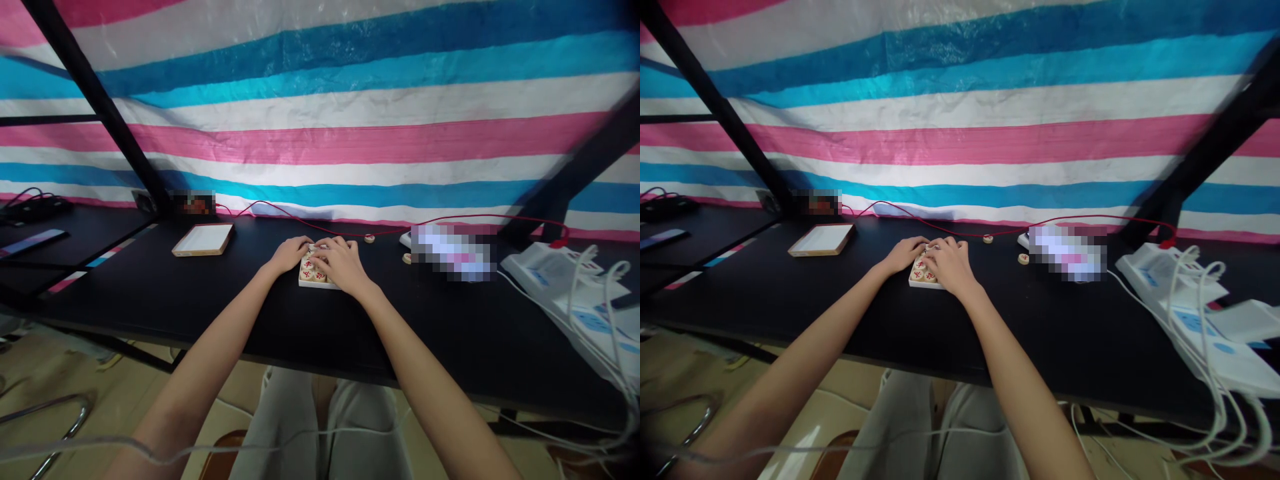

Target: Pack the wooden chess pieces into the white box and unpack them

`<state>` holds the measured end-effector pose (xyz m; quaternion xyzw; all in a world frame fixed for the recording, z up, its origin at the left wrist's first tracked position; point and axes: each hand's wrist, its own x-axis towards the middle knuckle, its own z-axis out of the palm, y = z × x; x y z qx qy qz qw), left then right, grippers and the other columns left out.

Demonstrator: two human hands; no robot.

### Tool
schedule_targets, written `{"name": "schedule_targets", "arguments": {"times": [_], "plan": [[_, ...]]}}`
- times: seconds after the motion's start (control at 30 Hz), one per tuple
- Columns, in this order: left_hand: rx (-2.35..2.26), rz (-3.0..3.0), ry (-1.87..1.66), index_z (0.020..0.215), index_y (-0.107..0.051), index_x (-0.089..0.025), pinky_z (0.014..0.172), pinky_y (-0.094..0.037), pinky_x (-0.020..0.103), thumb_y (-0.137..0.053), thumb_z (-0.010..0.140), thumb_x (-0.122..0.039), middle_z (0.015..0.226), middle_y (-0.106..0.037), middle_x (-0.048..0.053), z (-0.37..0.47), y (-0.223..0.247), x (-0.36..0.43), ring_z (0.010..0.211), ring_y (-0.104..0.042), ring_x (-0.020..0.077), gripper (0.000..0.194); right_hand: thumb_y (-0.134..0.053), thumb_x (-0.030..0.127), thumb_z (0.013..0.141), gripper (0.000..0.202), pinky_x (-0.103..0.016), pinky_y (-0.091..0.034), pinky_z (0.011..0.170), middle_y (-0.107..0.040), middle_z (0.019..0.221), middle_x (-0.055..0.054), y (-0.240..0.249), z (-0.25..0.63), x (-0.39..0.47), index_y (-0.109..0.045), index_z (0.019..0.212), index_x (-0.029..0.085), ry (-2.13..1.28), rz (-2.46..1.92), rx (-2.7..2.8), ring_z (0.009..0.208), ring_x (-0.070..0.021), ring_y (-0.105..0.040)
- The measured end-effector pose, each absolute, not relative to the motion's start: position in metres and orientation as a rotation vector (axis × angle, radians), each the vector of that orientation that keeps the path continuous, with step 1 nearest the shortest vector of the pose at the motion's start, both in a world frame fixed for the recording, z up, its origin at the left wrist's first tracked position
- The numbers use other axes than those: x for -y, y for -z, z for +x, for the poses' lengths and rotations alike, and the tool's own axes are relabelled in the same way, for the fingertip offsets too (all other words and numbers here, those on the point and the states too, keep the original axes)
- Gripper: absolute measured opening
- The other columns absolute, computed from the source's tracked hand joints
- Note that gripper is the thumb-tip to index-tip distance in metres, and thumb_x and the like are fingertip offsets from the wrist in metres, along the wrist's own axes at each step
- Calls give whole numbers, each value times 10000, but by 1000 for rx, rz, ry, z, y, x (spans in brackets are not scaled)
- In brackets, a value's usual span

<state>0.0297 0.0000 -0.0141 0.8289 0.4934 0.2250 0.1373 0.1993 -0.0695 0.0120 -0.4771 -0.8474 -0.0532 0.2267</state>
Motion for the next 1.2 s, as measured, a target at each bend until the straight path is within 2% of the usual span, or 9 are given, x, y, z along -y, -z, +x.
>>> {"name": "schedule_targets", "arguments": {"times": [0.17,0.37,0.47,0.6,0.9,1.0,1.2], "plan": [[-1412,2420,-662,1069,-604,-215,866,-435,301,-336,860,-290,1086,-648,35,29,14,0,974,-589,185,348,-422,360,901,260,-379,-239,755,-601,1122,-34,-15,203,67,-645,995,265,138,-1332,2254,992,-217,-454],[-1445,2421,-640,1075,-604,-209,872,-433,310,-342,855,-290,1092,-643,47,28,15,-1,984,-585,195,352,-416,241,857,229,-378,-272,758,-630,971,-77,-2,241,45,-641,884,210,131,-1753,1870,919,-244,-487],[-1444,2416,-640,1076,-604,-208,878,-433,317,-342,856,-289,1094,-642,49,29,14,0,987,-584,198,352,-427,215,825,245,-399,-296,767,-600,1030,-121,13,262,34,-619,973,179,152,-1963,1676,964,-278,-474],[-1447,2402,-642,1072,-602,-210,886,-428,308,-350,856,-282,1098,-642,44,29,14,0,998,-581,192,340,-447,253,814,330,-441,-300,801,-540,1147,-166,27,271,21,-568,1102,144,140,-2047,1619,1048,-315,-427],[-1435,2408,-652,1066,-607,-202,880,-424,301,-347,850,-263,1086,-644,46,28,17,-2,986,-581,191,343,-427,267,838,450,-434,-288,882,-425,1334,-135,32,272,-4,-423,1274,155,107,-2059,1620,1164,-269,-356],[-1424,2413,-653,1069,-605,-203,877,-425,297,-347,850,-262,1089,-643,43,29,16,-2,989,-580,190,343,-404,261,855,375,-432,-291,882,-477,1290,-112,33,276,-9,-482,1212,178,113,-2027,1705,1118,-262,-398],[-1439,2401,-635,1064,-602,-209,880,-422,301,-347,855,-276,1096,-641,41,30,14,-1,992,-579,193,337,-432,195,847,251,-341,-353,756,-564,1102,-120,33,278,-9,-553,1063,153,184,-1955,1814,1012,-252,-458]]}}
